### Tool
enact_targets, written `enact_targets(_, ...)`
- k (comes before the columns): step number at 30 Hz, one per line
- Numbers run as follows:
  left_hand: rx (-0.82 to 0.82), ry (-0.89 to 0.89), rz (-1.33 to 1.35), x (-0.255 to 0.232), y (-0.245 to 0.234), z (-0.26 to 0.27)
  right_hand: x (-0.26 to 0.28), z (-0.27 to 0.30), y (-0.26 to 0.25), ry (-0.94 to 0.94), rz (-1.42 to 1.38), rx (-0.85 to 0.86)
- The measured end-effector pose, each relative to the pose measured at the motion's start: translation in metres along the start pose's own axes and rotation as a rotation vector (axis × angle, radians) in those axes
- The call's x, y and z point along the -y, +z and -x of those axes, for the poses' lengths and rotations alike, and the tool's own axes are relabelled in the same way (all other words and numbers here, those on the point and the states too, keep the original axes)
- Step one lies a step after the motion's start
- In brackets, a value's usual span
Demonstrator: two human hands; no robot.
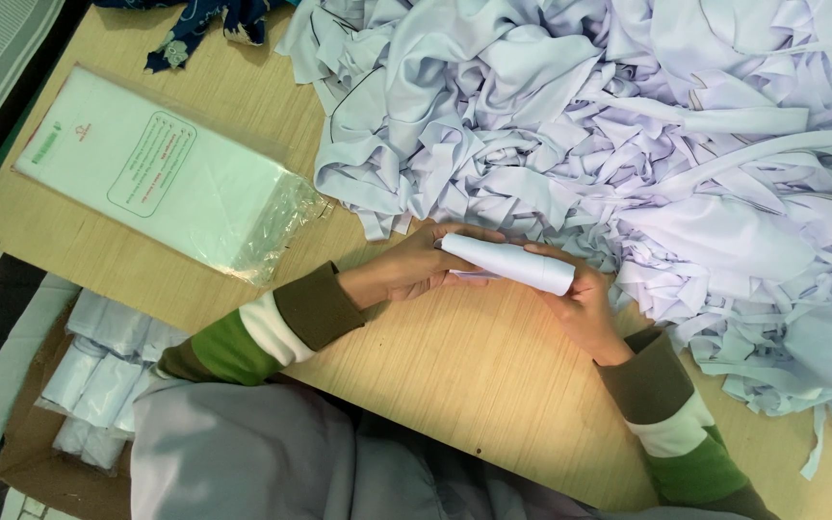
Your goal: The person folds a white cloth on a table, smooths it out by hand, rolls it into a cylinder, and places it inside a clear plastic bag.
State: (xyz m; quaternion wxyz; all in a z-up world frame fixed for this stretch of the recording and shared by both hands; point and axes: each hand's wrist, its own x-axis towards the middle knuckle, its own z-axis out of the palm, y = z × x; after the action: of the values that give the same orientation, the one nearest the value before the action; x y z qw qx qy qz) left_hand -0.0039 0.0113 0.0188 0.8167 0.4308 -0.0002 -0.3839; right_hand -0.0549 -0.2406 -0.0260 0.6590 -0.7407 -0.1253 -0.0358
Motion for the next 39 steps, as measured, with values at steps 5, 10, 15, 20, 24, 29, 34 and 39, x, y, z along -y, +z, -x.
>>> enact_targets(5, 0.150, 0.029, 0.082, 0.006, -0.021, -0.011, 0.014, -0.006, 0.002, -0.169, -0.022, 0.051)
enact_targets(10, 0.101, -0.033, 0.017, 0.019, -0.037, -0.025, 0.023, -0.005, 0.006, -0.204, 0.025, 0.107)
enact_targets(15, 0.146, -0.110, -0.169, 0.007, -0.039, -0.019, 0.033, -0.003, 0.011, -0.176, 0.029, 0.164)
enact_targets(20, 0.248, -0.174, -0.021, 0.018, -0.038, -0.019, 0.022, 0.001, 0.009, -0.063, -0.214, 0.153)
enact_targets(24, 0.323, -0.186, 0.135, 0.024, -0.030, -0.015, 0.026, 0.003, 0.015, 0.003, -0.307, 0.163)
enact_targets(29, 0.321, -0.131, 0.291, 0.026, -0.027, -0.005, 0.039, -0.002, 0.037, -0.109, -0.238, 0.229)
enact_targets(34, 0.244, -0.047, 0.324, 0.017, -0.032, 0.031, 0.056, -0.019, 0.069, -0.229, -0.176, 0.322)
enact_targets(39, 0.067, 0.075, 0.154, -0.017, -0.027, 0.098, 0.047, -0.043, 0.109, -0.159, -0.271, 0.307)
